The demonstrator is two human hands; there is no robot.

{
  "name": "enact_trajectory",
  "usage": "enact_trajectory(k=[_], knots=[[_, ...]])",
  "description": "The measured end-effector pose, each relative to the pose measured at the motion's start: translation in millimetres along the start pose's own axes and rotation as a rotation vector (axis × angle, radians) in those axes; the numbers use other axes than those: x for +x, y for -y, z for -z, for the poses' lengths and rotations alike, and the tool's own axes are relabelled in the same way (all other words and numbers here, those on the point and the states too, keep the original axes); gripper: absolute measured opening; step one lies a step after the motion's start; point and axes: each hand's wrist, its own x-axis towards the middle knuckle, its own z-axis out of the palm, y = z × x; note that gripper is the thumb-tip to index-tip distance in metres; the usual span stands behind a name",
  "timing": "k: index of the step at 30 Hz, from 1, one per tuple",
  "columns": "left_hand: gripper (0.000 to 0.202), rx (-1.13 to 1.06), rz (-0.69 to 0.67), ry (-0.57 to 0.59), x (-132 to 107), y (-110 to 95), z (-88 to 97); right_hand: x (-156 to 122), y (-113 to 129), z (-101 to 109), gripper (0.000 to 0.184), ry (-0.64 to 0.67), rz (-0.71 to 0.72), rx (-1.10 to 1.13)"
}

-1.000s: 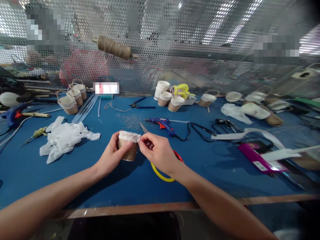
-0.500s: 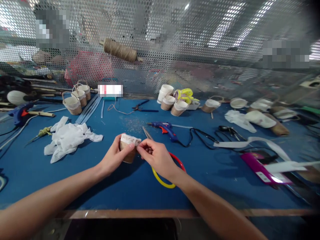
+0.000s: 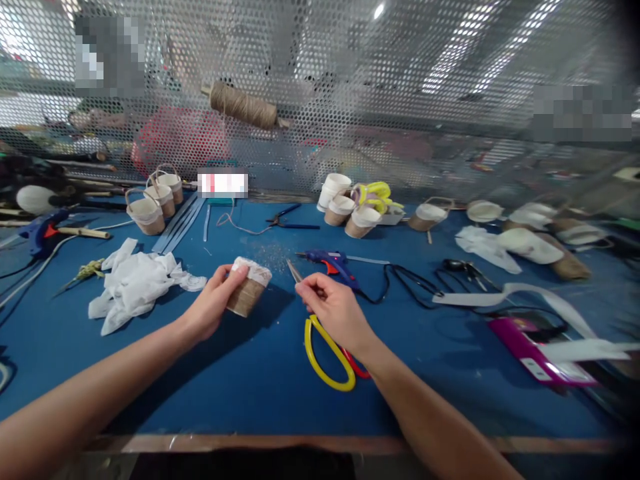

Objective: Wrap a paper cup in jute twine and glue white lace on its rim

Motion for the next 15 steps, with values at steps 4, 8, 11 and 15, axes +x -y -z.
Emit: enact_trajectory(k=[4, 8, 11, 15], knots=[[0.042, 0.005, 0.062, 0.056, 10, -14, 5.4, 0, 1, -10, 0.019, 0.193, 0.064, -0.153], [0.048, -0.033, 0.109, 0.154, 15, -19, 1.3, -1, 1, -24, 0.011, 0.311, 0.098, -0.279], [0.046, -0.043, 0.11, 0.189, 16, -17, -3.6, -2, 1, -26, 0.014, 0.35, 0.117, -0.322], [0.039, -0.016, 0.077, 0.221, 14, -14, -5.8, -1, 2, -16, 0.011, 0.338, 0.105, -0.305]])
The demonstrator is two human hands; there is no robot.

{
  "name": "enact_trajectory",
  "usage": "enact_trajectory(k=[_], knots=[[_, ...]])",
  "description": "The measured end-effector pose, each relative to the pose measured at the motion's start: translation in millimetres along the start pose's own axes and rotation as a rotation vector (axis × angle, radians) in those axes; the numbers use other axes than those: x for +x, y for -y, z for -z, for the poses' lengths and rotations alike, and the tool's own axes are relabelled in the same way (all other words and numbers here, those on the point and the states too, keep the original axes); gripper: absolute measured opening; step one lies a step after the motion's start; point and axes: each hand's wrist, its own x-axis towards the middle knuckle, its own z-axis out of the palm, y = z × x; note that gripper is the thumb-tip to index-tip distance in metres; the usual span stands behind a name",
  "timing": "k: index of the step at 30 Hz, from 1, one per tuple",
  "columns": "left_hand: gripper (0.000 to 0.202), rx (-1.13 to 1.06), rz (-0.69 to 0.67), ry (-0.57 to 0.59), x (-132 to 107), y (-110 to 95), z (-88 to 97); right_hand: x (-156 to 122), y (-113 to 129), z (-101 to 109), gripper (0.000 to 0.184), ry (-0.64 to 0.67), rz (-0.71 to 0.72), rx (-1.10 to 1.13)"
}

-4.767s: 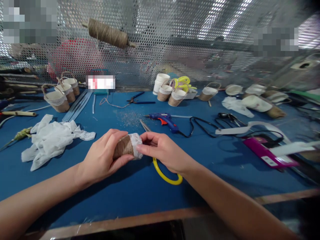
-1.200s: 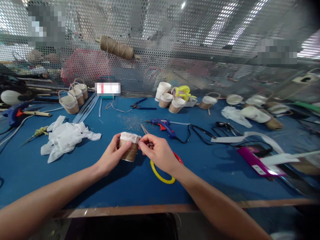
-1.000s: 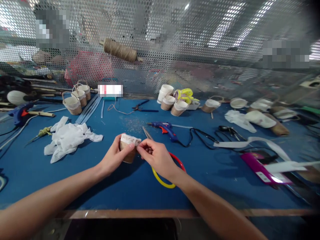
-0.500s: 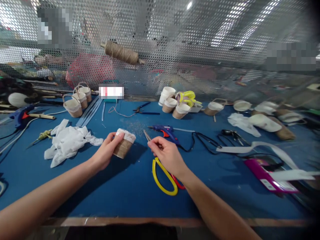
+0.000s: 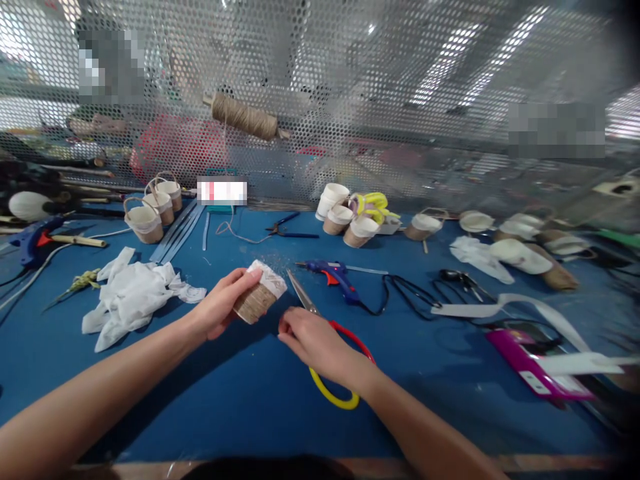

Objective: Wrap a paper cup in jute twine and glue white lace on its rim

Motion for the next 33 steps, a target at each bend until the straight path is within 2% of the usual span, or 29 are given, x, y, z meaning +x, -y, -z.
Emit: enact_trajectory(k=[3, 5, 8, 10, 12, 14, 23, 33], knots=[[0.04, 0.011, -0.03, 0.006, -1, 1, 1.1, -2, -2, 14, 0.011, -0.068, -0.047, 0.046], [0.043, 0.021, -0.046, 0.011, -1, 2, 2.5, -2, -2, 24, 0.008, -0.158, -0.065, 0.089], [0.044, 0.071, -0.072, 0.048, -1, 3, 4.6, -1, 3, 34, 0.019, -0.266, 0.018, 0.226], [0.045, 0.145, -0.089, 0.081, -2, 4, 5.4, 1, 9, 37, 0.017, -0.236, 0.087, 0.339], [0.045, 0.231, -0.101, 0.104, -2, 3, 5.3, 4, 14, 36, 0.008, -0.167, 0.097, 0.426], [0.045, 0.304, -0.11, 0.109, -3, 3, 4.7, 7, 18, 33, 0.007, -0.15, 0.074, 0.485], [0.046, 0.422, -0.163, 0.039, -3, 4, 5.3, 10, 23, 19, 0.008, -0.226, 0.072, 0.52], [0.049, 0.481, -0.188, 0.039, -3, 6, 6.6, 11, 21, 14, 0.009, -0.27, 0.075, 0.542]])
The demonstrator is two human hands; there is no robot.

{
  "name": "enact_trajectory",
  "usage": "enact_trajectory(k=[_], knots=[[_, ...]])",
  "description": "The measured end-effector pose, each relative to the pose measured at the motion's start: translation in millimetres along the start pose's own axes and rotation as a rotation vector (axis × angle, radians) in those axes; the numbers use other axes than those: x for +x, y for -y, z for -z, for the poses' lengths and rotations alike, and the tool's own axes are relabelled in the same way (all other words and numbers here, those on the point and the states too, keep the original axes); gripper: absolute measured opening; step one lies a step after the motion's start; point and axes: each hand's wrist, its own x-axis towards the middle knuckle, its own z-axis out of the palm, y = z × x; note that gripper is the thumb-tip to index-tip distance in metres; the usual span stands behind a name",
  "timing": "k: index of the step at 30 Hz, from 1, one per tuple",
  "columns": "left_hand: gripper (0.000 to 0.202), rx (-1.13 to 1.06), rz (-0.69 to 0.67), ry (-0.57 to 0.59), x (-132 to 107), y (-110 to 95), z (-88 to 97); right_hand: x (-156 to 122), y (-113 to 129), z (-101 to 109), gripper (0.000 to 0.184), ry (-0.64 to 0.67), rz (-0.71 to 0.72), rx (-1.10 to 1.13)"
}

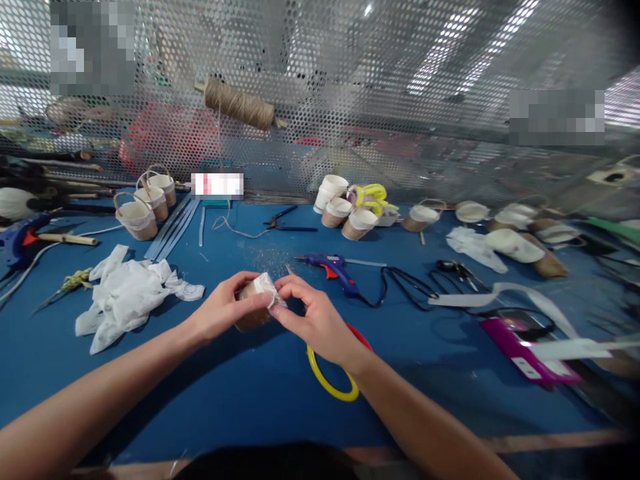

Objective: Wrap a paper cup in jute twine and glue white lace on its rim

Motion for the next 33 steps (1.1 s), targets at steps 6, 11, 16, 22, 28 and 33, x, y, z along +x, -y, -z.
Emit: enact_trajectory(k=[6, 11, 16, 22, 28, 33], knots=[[0.055, 0.07, -0.034, 0.009, -1, 1, -0.3, 0, -4, 0, 0.005, -0.007, -0.011, -0.008], [0.055, 0.151, -0.035, -0.019, -1, 4, 0.7, -3, 0, 4, 0.004, 0.042, -0.01, -0.058], [0.054, 0.253, -0.019, -0.043, -1, 7, 2.6, 5, -13, 42, 0.018, -0.05, -0.179, -0.334], [0.051, 0.445, -0.039, -0.077, -2, 2, 1.3, 19, -74, 94, 0.016, -0.241, -0.469, -0.544], [0.048, 0.603, -0.144, -0.167, 2, 3, 4.0, 22, -98, 94, 0.023, -0.206, -0.592, -0.466], [0.05, 0.665, -0.184, -0.211, 7, 10, 7.5, 13, -74, 90, 0.024, -0.263, -0.561, -0.231]])
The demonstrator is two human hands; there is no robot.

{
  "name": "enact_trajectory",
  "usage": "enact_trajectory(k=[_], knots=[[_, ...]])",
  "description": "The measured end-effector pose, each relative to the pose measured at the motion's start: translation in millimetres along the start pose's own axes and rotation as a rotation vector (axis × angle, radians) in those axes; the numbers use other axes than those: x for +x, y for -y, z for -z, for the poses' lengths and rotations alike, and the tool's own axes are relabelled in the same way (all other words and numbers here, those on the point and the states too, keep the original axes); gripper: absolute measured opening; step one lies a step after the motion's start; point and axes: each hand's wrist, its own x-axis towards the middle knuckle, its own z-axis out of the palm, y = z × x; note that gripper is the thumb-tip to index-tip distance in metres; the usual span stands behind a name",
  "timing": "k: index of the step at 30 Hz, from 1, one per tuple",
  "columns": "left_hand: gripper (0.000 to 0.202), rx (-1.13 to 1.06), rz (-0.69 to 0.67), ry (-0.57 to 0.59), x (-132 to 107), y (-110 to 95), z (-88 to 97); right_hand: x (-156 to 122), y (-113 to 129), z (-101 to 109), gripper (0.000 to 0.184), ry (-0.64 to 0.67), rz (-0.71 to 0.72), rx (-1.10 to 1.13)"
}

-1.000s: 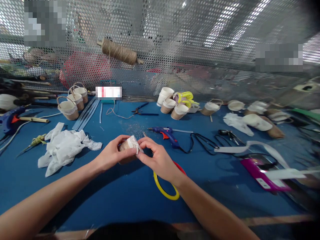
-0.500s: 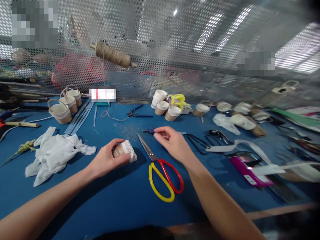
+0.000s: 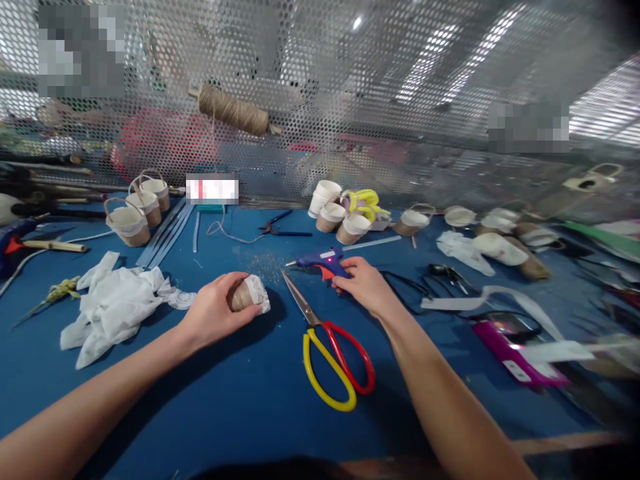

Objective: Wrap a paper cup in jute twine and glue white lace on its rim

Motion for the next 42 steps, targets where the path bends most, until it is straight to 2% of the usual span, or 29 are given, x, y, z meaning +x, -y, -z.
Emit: enact_trajectory(k=[2, 7, 10, 12, 15, 21, 25, 27, 36, 42], knots=[[0.05, 0.013, 0.008, 0.004, 1, 3, -1.0, -15, 13, 3, 0.024, 0.044, 0.036, 0.123], [0.052, 0.013, 0.022, -0.022, 6, 8, -2.7, -50, 40, -2, 0.022, 0.268, 0.081, 0.319], [0.051, -0.019, 0.032, -0.041, 8, 10, -3.5, -60, 46, -11, 0.021, 0.434, 0.12, 0.401], [0.05, -0.037, 0.054, -0.047, 8, 11, -3.9, -62, 46, -17, 0.024, 0.476, 0.138, 0.412], [0.052, -0.064, 0.101, -0.051, 10, 11, -4.6, -64, 44, -22, 0.024, 0.443, 0.165, 0.38], [0.058, -0.086, 0.13, -0.028, 14, 11, -4.2, -72, 43, -26, 0.01, 0.363, 0.177, 0.306], [0.06, -0.037, 0.139, -0.007, 17, 9, -2.4, -74, 40, -31, 0.018, 0.233, 0.189, 0.212], [0.061, -0.023, 0.137, 0.003, 17, 8, -1.8, -74, 39, -34, 0.016, 0.179, 0.231, 0.137], [0.062, 0.039, 0.154, 0.003, 17, 6, -1.0, -75, 39, -37, 0.017, 0.082, 0.356, -0.038], [0.062, 0.049, 0.153, -0.005, 17, 6, -1.7, -73, 38, -37, 0.025, 0.074, 0.347, -0.081]])
